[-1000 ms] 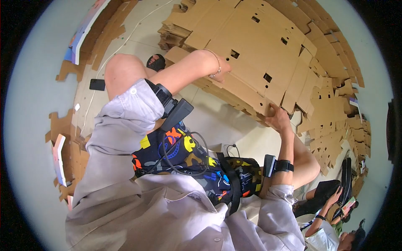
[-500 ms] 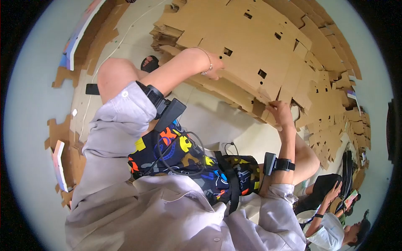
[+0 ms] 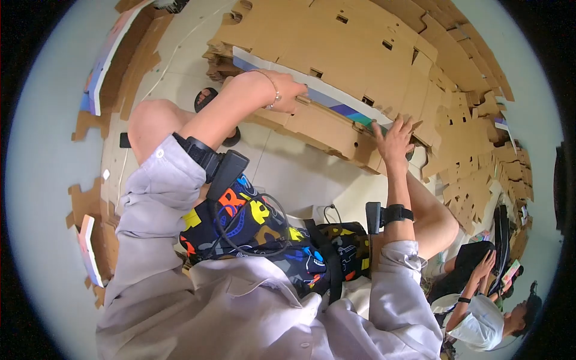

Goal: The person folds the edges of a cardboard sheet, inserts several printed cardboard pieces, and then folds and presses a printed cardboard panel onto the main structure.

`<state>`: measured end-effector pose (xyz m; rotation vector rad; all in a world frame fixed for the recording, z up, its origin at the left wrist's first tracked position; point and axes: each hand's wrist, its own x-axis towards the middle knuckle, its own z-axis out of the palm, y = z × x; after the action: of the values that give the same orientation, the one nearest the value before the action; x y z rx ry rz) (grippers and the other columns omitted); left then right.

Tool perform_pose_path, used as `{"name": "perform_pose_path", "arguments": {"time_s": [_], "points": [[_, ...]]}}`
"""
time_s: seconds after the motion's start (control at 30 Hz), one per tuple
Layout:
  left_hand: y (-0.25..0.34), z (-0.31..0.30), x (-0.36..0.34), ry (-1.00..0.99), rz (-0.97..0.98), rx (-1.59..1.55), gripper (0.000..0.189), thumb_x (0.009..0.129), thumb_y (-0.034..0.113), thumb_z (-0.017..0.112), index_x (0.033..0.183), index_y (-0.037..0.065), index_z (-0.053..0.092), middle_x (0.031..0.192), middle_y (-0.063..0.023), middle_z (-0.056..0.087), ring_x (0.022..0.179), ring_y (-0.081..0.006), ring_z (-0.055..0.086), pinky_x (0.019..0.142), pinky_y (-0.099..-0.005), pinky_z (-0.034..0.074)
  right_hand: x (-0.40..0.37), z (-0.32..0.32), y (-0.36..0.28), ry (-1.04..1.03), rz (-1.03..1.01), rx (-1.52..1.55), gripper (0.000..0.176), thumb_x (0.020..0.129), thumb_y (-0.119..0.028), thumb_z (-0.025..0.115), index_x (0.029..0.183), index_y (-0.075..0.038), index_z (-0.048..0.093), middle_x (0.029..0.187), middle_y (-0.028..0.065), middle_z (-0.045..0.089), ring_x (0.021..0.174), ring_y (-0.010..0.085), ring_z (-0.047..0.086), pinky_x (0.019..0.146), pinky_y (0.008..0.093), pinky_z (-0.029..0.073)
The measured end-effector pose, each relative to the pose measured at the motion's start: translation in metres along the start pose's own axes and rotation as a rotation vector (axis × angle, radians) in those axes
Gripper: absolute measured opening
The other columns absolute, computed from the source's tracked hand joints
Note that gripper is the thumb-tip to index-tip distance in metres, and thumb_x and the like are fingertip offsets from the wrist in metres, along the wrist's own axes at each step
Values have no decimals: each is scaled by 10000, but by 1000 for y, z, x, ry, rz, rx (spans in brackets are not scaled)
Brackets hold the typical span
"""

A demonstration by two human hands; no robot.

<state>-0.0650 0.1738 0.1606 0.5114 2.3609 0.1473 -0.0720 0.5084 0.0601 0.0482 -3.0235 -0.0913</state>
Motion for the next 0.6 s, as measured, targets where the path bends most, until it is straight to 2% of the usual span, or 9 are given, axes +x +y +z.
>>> {"name": "perform_pose_path", "arguments": {"time_s": [0.07,0.2,0.27,0.3,0.37,0.4,0.47,0.5,0.6], "points": [[-3,6,2,32,25,-11,559,853,431,553,1362,251,410,1286,-145,497,1153,-341,513,968,-435,424,-4,-11,-2,30,-52,-10,778,747,-536,676,1269,-11,436,1354,270,359,1136,473,456,917,515,409],[-4,8,-3,174,65,46,598,837,476,554,1369,249,405,1310,-149,498,1162,-348,513,982,-445,409,27,-11,13,-8,-7,334,748,657,-543,747,1112,17,552,1162,251,498,1049,396,531,869,438,448],[-3,-4,-3,121,-110,35,615,831,499,550,1361,218,413,1295,-159,510,1163,-346,516,973,-447,416,33,-29,10,-53,78,455,682,640,-533,760,1005,23,612,1049,212,570,983,357,571,844,417,457],[-4,-9,-3,94,-201,31,626,829,510,548,1358,202,417,1288,-164,516,1163,-345,517,968,-447,419,31,-25,13,45,55,473,637,642,-494,770,981,22,612,1008,193,578,955,347,573,827,407,458],[-10,-15,1,176,-411,29,678,814,547,550,1330,125,427,1288,-176,515,1163,-336,522,960,-444,425,26,-18,13,238,8,506,550,646,-416,789,932,19,613,925,156,593,897,328,577,791,386,458],[-15,-16,5,218,-519,25,710,807,565,551,1316,86,432,1289,-182,515,1162,-332,525,956,-442,428,25,-19,10,238,-2,549,526,643,-387,797,932,13,616,923,155,591,897,328,576,792,386,458],[-26,-8,13,314,-567,-82,741,790,564,580,1275,22,439,1294,-188,508,1154,-337,529,949,-428,434,14,-24,4,222,-19,627,483,636,-327,813,934,2,621,920,153,587,895,327,575,792,387,459],[-32,-4,18,363,-583,-133,759,781,563,595,1254,-11,442,1297,-191,505,1150,-340,531,946,-421,437,12,-20,3,225,-49,759,495,635,-240,817,1020,-14,603,966,168,569,942,335,558,835,391,450],[-55,11,36,523,-518,-429,821,746,505,676,1285,-48,397,1253,-180,546,1119,-340,555,931,-393,446,5,-23,-8,330,-20,713,547,654,-204,798,1114,-31,560,1003,184,558,978,338,544,876,404,436]]}}
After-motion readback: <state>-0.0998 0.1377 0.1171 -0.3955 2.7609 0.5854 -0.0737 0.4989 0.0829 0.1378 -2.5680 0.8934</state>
